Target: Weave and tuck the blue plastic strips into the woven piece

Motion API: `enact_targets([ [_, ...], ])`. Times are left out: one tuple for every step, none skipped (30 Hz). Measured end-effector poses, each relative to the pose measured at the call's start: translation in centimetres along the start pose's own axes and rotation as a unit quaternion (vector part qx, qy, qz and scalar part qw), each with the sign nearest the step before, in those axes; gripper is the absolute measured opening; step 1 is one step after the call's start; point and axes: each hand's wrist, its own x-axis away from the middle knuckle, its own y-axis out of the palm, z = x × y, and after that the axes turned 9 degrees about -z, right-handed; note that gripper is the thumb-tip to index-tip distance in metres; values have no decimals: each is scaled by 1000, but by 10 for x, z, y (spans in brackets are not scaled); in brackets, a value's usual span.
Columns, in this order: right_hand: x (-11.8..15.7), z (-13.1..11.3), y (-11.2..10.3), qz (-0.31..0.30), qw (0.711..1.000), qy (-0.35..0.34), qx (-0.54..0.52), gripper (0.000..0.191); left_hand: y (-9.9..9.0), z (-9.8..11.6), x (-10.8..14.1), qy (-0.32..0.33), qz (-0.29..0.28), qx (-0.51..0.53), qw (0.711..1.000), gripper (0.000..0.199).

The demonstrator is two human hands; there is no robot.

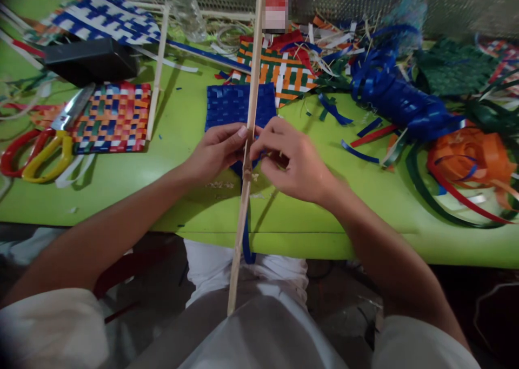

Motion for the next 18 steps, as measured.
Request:
enact_targets([
  [0,-2,-1,16,999,28,6,19,-1,0,0,-2,3,-3,1000,48],
  [0,-4,-2,26,998,49,16,18,-1,0,0,-3,5,-5,1000,46],
  [1,-4,-3,29,998,55,29,18,-2,0,0,-5,6,-5,1000,43],
  [1,-4,-3,27,997,48,47,18,-2,0,0,-7,8,-4,1000,41],
  [2,-4,-2,21,997,34,71,20,-2,0,0,-10,9,-2,1000,40],
  [2,-2,-1,14,995,17,101,22,-3,0,0,-13,8,2,1000,40],
  [3,-1,-1,8,990,-1,138,24,-2,0,0,-17,6,7,1000,40],
  [4,1,0,3,984,-18,177,27,-2,0,1,-21,3,12,1000,40],
  [5,2,0,-1,976,-31,216,29,-2,1,1,-24,-2,17,1000,41],
  [6,3,0,-6,967,-43,250,32,-2,1,1,-27,-7,22,999,41],
  [7,3,0,-11,960,-53,276,33,-2,1,1,-29,-13,27,999,41],
  [8,3,-1,-16,954,-61,294,34,-3,1,1,-31,-18,32,999,41],
  [9,3,-2,-23,950,-65,304,35,-3,1,1,-32,-23,35,999,42],
  [9,2,-2,-32,949,-64,308,34,-4,1,0,-35,-27,38,998,44],
  [9,1,-3,-41,948,-62,308,34,-4,1,0,-38,-31,40,998,45],
  [9,0,-3,-50,949,-59,304,33,-4,1,0,-41,-33,40,998,47],
  [9,0,-2,-60,951,-58,297,33,-4,1,0,-45,-35,40,998,49],
  [9,-1,-1,-70,954,-57,284,32,-4,2,0,-50,-37,39,997,50],
])
